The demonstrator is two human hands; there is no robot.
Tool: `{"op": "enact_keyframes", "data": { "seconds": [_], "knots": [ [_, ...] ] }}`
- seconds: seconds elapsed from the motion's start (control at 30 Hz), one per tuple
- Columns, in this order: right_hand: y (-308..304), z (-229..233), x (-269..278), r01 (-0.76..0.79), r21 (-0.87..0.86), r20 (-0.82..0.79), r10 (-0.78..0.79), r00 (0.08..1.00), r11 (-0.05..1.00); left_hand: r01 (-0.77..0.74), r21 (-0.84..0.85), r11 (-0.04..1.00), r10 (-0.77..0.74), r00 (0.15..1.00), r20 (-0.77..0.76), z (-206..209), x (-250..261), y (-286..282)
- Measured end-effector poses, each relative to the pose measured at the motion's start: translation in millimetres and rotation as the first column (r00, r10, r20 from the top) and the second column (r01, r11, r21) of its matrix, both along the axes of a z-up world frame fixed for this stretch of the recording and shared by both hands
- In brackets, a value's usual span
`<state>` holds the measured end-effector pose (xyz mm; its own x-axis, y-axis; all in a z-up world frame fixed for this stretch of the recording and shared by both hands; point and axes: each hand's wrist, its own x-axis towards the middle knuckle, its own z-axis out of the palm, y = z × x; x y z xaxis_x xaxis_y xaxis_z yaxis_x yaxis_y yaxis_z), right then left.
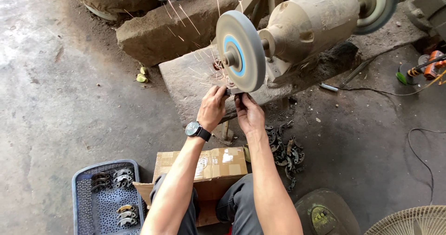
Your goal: The person grinds small metal parts against a rotating grinding wheel, generating sparks. They repeatedly pick up parts from a pile on the floor, grind them, and place the finished pieces into a blue basket.
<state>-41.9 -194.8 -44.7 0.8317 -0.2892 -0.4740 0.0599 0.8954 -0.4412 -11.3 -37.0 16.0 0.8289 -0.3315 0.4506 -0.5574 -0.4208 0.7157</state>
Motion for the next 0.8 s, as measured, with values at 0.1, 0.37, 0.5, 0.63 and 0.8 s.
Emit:
{"op": "enact_keyframes", "data": {
  "seconds": [0.1, 0.37, 0.5, 0.63, 0.8],
  "knots": [
    [7.9, -5.6, 1.6, -0.024, -0.07, 0.054, 0.028, 0.998, 0.997, -0.016, -0.029, 0.999, 0.017, 1.0, 0.026, 2.1, -4.8, 11.7],
    [35.6, 1.2, 0.2, -0.115, -0.127, 0.111, 0.129, 0.985, 0.985, -0.067, -0.024, 0.997, 0.068, 0.995, 0.075, 3.6, -18.3, 42.8],
    [55.4, -12.3, -0.3, -0.291, -0.178, 0.14, 0.317, 0.938, 0.94, -0.105, 0.009, 0.994, 0.105, 0.993, -0.046, 31.2, -47.0, 78.1],
    [96.9, 41.8, -23.4, -0.461, -0.292, 0.124, 0.511, 0.851, 0.838, -0.067, -0.167, 0.984, 0.037, 0.983, -0.18, 40.9, -96.3, 126.1],
    [139.5, 97.1, -58.1, -0.531, -0.552, 0.147, 0.701, 0.698, 0.644, -0.156, -0.484, 0.861, -0.098, 0.883, -0.459, 56.8, -155.7, 166.3]
  ]
}}
